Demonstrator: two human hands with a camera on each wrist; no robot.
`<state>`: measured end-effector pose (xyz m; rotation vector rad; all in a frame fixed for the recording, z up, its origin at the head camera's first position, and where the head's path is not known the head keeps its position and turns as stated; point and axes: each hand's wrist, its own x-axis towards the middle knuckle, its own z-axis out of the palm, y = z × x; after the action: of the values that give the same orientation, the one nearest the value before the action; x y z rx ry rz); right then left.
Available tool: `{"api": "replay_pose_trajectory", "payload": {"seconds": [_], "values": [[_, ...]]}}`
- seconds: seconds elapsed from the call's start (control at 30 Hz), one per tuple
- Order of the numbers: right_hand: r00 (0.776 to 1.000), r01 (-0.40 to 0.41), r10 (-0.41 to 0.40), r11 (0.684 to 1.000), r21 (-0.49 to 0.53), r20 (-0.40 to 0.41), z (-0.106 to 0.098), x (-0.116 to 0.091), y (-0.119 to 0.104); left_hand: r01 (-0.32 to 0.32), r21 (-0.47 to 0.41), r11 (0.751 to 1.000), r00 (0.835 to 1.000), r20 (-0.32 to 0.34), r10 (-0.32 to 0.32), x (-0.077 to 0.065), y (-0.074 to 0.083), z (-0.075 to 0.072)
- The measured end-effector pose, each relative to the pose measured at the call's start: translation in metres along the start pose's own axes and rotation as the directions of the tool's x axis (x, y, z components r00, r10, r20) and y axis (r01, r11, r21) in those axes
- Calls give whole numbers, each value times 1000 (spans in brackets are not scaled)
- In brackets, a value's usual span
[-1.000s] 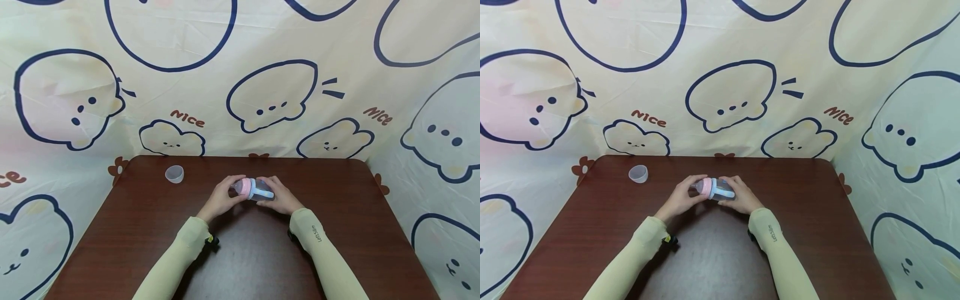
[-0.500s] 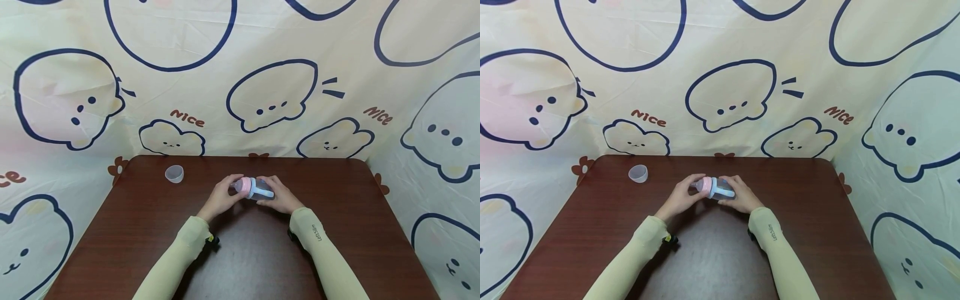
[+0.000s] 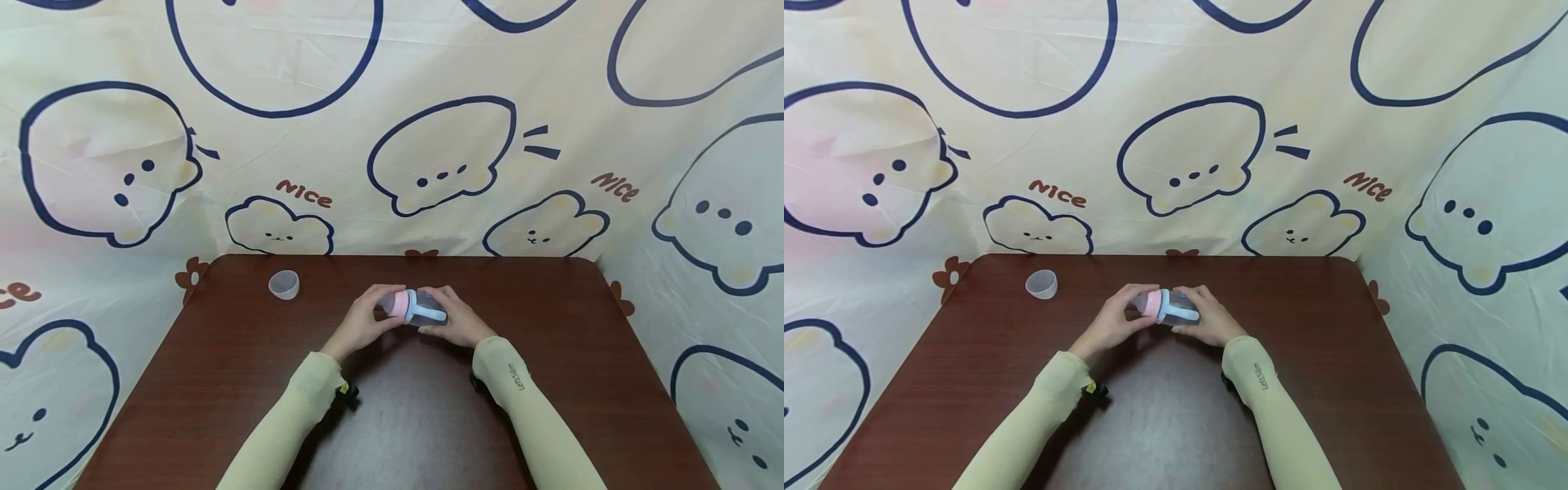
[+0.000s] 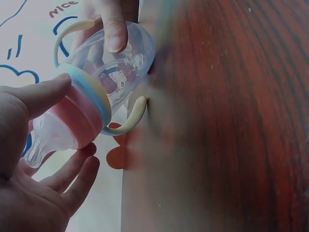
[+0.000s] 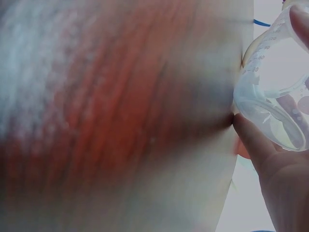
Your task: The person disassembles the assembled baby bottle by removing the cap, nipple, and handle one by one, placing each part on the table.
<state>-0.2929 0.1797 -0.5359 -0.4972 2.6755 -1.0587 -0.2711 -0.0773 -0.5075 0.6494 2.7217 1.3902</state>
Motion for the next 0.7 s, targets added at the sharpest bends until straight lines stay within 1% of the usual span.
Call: {"api": "replay_pose_trajectory", "payload": {"seconds": [0.1, 0.37, 0.53, 0.7], "values": [[1000, 3, -3, 1000, -1, 2, 0, 0, -1, 10, -3, 1000, 1000, 5, -10, 0, 0, 0], [1000, 7, -7, 1000, -10, 6, 2, 0, -1, 63, 4, 998, 998, 12, -63, 0, -4, -1], [1000, 2, -2, 1000, 9, 6, 0, 1, 1, 62, 10, 998, 998, 12, -62, 2, -3, -2], [1000, -4, 4, 1000, 9, 2, 0, 2, 2, 46, 26, 999, 999, -11, -46, 2, -3, -1]]}}
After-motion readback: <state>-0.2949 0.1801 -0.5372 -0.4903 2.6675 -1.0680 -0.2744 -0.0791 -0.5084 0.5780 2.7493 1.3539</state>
